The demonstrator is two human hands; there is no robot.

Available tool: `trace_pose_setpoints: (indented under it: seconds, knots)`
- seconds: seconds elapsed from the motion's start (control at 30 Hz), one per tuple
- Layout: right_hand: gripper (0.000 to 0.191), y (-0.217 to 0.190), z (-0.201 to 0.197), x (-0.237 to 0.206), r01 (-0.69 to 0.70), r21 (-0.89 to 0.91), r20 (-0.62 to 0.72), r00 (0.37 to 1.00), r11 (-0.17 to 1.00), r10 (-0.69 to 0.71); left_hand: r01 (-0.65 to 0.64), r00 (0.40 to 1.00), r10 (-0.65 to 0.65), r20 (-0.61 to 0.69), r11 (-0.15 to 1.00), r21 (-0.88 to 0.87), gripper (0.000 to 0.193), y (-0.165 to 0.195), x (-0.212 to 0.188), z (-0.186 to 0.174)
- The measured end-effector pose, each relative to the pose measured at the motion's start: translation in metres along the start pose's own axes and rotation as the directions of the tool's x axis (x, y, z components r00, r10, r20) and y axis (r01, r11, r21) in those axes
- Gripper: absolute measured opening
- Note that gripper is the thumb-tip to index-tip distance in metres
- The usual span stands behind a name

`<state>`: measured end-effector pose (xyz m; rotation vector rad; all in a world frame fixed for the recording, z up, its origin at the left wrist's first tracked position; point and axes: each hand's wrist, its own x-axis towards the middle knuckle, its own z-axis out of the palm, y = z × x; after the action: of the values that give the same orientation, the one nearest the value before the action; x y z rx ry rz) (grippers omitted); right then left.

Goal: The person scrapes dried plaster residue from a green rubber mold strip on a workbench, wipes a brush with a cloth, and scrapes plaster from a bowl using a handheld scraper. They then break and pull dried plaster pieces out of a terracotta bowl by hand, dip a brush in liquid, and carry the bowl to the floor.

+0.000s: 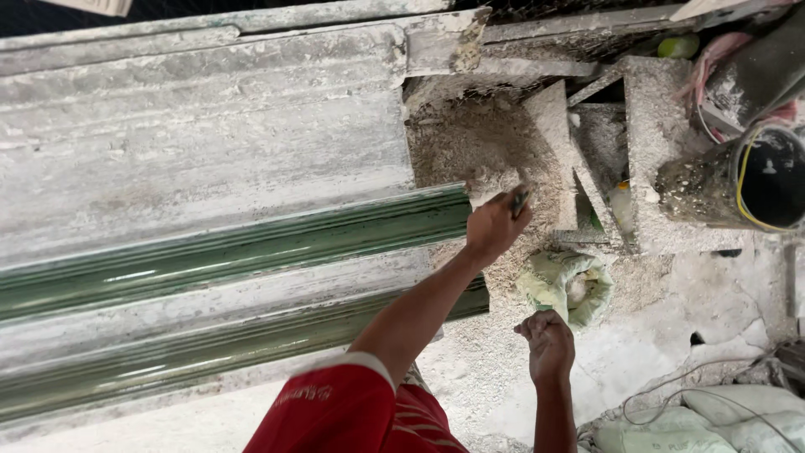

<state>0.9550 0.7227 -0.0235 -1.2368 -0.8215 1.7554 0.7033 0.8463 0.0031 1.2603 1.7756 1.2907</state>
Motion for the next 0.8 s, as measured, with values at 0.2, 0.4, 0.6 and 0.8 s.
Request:
trace_pose_setpoints:
  seconds: [0.2,0.4,0.6,0.8]
  knots:
    - [0.011,-0.006,0.016,0.016,0.007,0.024,0.111,0.994,1.0,-0.009,0.085,0.972,-0.026,-0.235,0.966,0.243,0.041,-0.026,-0.033,-0.044]
    - [0.015,0.001,0.092,0.023,0.02,-0.066,0.181,0.984,0.998,-0.008,0.247,0.918,-0.129,-0.375,0.927,0.284,0.039,-0.063,-0.089,-0.124]
    - [0.012,0.049,0.202,-0.002,0.015,-0.14,0.392,0.919,0.99,0.041,0.341,0.798,-0.155,-0.582,0.913,0.225,0.044,-0.12,-0.168,-0.27]
    - [0.01,0.134,0.324,-0.06,0.001,-0.265,0.468,0.875,0.964,0.128,0.471,0.643,-0.183,-0.744,0.86,0.196,0.033,-0.183,-0.258,-0.452]
